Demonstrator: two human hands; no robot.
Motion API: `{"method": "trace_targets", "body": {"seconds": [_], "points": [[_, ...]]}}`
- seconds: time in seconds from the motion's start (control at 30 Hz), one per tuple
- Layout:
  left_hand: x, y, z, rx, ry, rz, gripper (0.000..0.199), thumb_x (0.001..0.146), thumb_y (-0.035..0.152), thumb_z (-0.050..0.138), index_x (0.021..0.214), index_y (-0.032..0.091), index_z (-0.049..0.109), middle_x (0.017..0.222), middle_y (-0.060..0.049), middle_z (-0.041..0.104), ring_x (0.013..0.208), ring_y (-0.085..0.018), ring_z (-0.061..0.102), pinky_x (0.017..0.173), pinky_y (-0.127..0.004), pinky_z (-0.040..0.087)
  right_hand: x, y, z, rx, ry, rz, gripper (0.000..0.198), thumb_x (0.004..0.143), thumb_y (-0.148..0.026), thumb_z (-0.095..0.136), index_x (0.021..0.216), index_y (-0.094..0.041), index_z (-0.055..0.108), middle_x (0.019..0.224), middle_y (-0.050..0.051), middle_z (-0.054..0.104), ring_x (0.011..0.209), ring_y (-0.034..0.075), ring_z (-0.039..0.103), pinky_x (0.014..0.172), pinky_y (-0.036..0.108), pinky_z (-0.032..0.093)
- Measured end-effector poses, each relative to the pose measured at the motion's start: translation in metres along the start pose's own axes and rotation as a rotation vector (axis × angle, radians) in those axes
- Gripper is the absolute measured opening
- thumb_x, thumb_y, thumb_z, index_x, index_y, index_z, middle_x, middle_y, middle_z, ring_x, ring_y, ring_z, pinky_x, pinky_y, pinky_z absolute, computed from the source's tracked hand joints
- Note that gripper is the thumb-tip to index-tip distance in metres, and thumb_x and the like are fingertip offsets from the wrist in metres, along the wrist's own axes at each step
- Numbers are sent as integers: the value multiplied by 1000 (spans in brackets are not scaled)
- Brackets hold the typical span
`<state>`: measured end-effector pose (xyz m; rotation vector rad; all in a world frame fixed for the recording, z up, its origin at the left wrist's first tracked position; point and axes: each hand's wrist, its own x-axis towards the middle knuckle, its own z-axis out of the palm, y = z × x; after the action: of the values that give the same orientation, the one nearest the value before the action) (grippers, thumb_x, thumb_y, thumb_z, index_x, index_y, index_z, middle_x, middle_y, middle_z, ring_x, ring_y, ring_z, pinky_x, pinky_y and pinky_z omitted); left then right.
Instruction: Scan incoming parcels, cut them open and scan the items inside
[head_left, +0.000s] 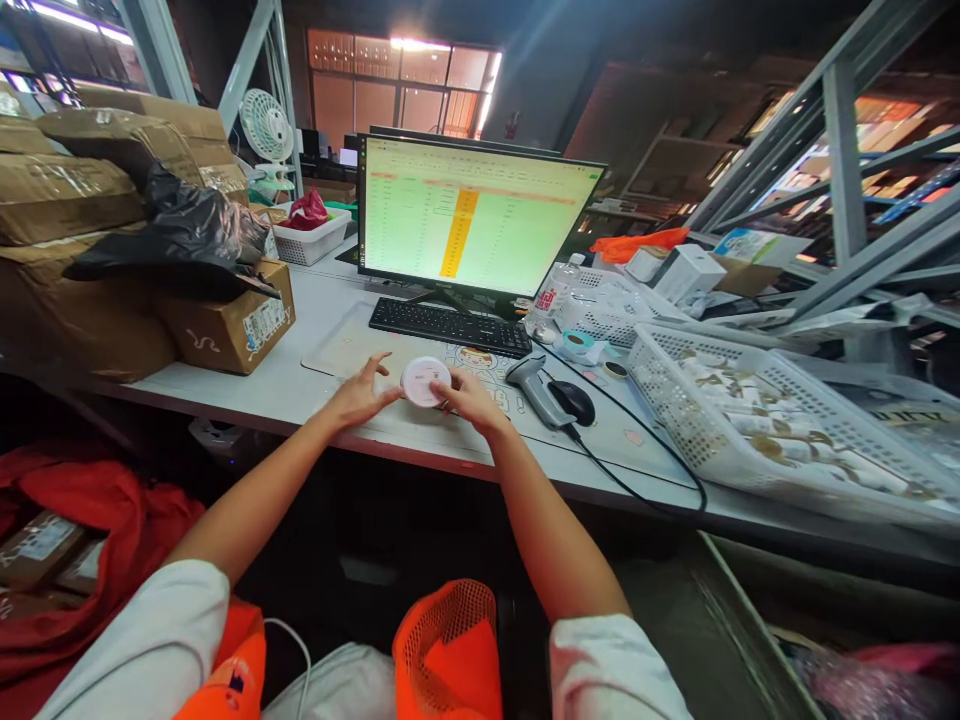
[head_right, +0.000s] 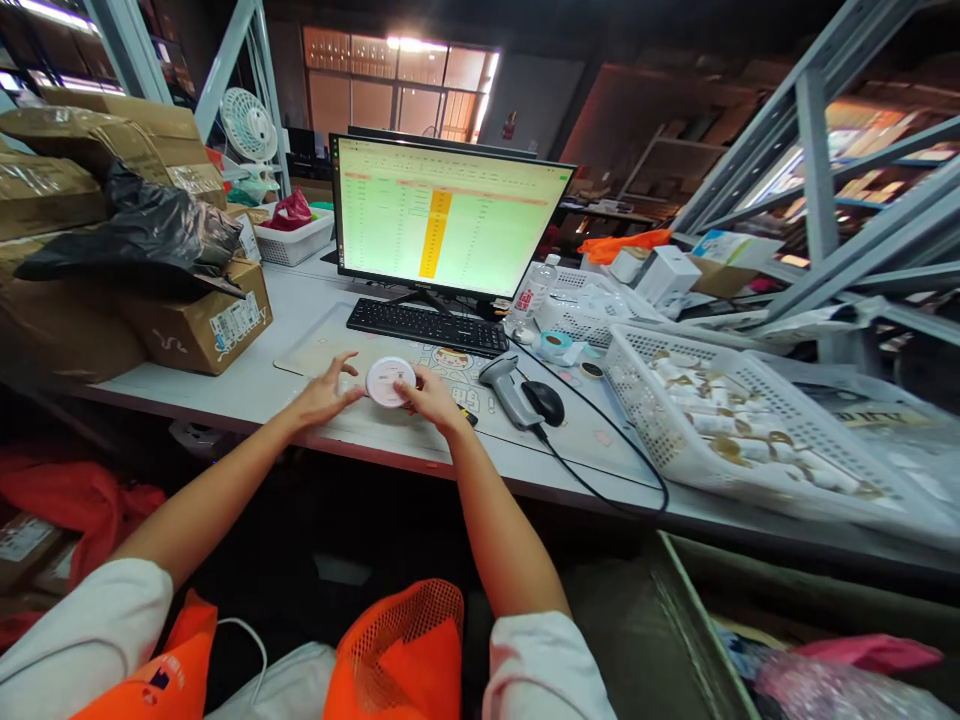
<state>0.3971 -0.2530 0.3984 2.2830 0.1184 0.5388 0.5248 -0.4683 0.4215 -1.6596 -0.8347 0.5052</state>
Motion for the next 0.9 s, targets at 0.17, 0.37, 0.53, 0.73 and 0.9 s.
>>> {"method": "trace_targets", "body": {"seconds": [0.17,0.37,0.53,0.73,0.9], "points": [[4,8,38,-108,66,-35,57,85,56,73,129,22,62,111,-9,74,100,-28,69,89,-37,51,0,4,5,-70,-67,0,52,81,-42,73,129,-20,67,116,8,73,87,21,68,66,33,61],[16,9,15,213,27,110,49,90,38,70,137,26,66,119,-11,72,112,-33,63,102,-43,46,-23,-1,-90,-873,492,162,48,96,-31,57,140,-13,62,118,17,73,109,28,69,103,44,50],[41,29,15,425,-137,166,61,87,35,73,145,29,60,117,-13,70,112,-36,63,100,-44,44,-33,11,-135,-1163,441,568,61,95,-45,59,145,-9,56,134,26,64,126,41,61,101,49,49],[44,31,41,324,-13,61,63,80,40,82,132,19,54,106,-14,71,99,-35,68,91,-42,48,-20,34,-123,-1212,426,603,52,93,-32,55,138,-7,56,126,27,67,118,37,66,93,44,51],[43,35,46,267,-33,96,54,83,34,79,132,25,58,120,-11,68,105,-34,68,89,-40,50,-17,14,-123,-1213,431,631,46,91,-35,55,127,-8,63,120,26,69,112,37,68,86,41,51]]}}
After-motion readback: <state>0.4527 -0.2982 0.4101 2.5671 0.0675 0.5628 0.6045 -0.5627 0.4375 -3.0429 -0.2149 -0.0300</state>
